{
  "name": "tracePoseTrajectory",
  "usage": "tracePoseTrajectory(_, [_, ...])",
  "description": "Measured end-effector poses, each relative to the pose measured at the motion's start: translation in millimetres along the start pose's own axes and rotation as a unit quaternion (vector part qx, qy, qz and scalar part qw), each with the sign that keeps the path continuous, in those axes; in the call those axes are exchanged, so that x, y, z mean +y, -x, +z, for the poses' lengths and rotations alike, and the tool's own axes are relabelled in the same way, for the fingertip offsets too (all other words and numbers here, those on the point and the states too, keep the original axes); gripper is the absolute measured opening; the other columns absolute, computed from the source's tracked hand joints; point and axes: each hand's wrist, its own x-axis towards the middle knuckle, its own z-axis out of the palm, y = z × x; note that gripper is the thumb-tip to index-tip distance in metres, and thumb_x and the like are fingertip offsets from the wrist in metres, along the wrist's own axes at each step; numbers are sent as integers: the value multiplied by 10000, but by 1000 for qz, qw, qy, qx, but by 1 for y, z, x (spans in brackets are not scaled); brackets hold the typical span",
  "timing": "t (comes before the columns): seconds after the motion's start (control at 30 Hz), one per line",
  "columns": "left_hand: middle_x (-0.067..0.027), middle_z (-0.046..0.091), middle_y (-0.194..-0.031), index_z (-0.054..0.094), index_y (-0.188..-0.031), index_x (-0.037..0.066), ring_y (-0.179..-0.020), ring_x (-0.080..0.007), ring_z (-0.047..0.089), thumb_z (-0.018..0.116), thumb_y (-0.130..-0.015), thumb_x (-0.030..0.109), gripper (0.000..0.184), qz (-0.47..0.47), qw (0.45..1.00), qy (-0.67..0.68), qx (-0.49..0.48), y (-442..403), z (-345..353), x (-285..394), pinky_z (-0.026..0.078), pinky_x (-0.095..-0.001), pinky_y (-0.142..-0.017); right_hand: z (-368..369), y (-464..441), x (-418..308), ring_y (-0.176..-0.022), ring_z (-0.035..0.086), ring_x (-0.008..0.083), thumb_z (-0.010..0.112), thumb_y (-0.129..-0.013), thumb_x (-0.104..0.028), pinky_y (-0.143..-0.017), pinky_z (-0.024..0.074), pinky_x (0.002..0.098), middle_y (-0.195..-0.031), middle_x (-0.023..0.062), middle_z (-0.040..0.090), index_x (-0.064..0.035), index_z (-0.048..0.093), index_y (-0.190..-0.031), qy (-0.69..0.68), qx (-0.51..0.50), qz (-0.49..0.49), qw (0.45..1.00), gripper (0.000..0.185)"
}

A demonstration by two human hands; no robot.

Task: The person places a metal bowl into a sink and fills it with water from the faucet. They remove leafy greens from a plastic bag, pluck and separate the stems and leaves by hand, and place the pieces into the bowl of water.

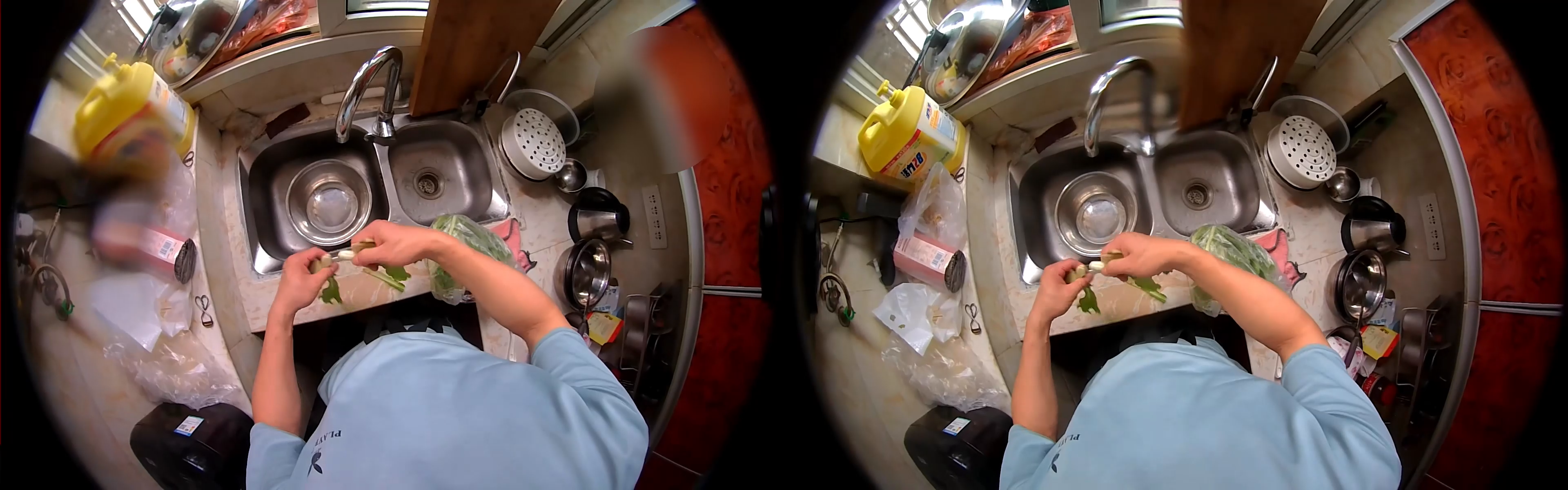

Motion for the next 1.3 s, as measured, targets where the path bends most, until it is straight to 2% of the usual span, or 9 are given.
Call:
tracePoseTrajectory(0.13, [24, 589, -676, 679, -927, 9, -582, -53, 500, 641, -869, 114, 126, 25, 985, 70, 158, 2, 10, -2, 396, -229, -522, 1, 3, -3, -646, 487, 62, 633, -877, -289, -547, 392, 239, -723, 4, 592, -45, 604, -840, -57, 103, 19, 993, 248])
tracePoseTrajectory(0.27, [-10, 586, -732, 598, -1077, 6, -556, -49, 490, 575, -947, 229, 259, -46, 936, 349, 21, 6, 23, 13, 385, -183, -501, 18, -7, 1, -693, 520, 78, 702, -834, -302, -601, 444, 276, -765, 31, 594, -12, 586, -917, 72, 162, -46, 983, 323])
tracePoseTrajectory(0.47, [-15, 557, -713, 548, -1112, 32, -531, -51, 450, 431, -1003, 340, 347, 16, 961, 267, 66, 3, 28, 3, 328, -187, -436, 14, -5, 4, -665, 501, 69, 673, -853, -212, -577, 431, 260, -721, 5, 572, 0, 593, -943, 11, 117, 7, 993, 243])
tracePoseTrajectory(0.67, [-15, 514, -627, 554, -1070, 29, -460, -53, 383, 394, -1010, 357, 369, -54, 949, 281, -133, 6, 3, -4, 289, -197, -406, -13, 0, -5, -597, 458, 51, 642, -859, -184, -514, 387, 248, -669, -35, 537, -18, 597, -857, 18, -57, 52, 997, 172])
tracePoseTrajectory(0.87, [-13, 393, -537, 521, -957, 34, -410, -73, 293, 409, -997, 350, 338, -54, 828, 507, -234, 5, -6, -37, 228, -214, -358, -30, -9, 14, -656, 532, 91, 680, -795, -199, -588, 428, 261, -714, 8, 592, -18, 624, -844, 32, -98, 30, 994, 195])
tracePoseTrajectory(1.0, [-38, 502, -689, 514, -1114, 22, -517, -98, 403, 400, -1004, 289, 310, -144, 849, 506, -51, -1, -5, -39, 329, -220, -430, -33, -36, 20, -678, 540, 97, 703, -789, -209, -599, 443, 269, -760, 34, 613, -14, 641, -900, -77, 147, 95, 982, 234])
tracePoseTrajectory(1.1, [-75, 575, -874, 472, -1243, 39, -669, -130, 501, 416, -1000, 306, 365, -186, 846, 499, 16, -25, 10, -51, 415, -244, -538, -31, -77, 31, -742, 603, 171, 705, -778, -277, -650, 475, 309, -821, 92, 648, 6, 631, -977, -44, 197, 100, 974, 354])
tracePoseTrajectory(1.2, [-97, 584, -923, 470, -1243, 52, -688, -151, 530, 436, -992, 327, 374, -209, 823, 515, 114, -54, 21, -47, 432, -266, -551, -29, -103, 60, -1034, 599, 349, 688, -758, -406, -855, 472, 394, -1071, 243, 617, 36, 596, -1070, 87, 410, 81, 904, 549])
tracePoseTrajectory(1.3, [-77, 558, -1117, 449, -1282, 87, -895, -189, 537, 432, -987, 353, 398, -172, 804, 555, 123, -85, 22, -74, 451, -345, -751, -38, -106, 83, -1087, 560, 346, 671, -784, -343, -909, 444, 407, -1113, 225, 598, 32, 595, -1079, 120, 434, 47, 891, 483])
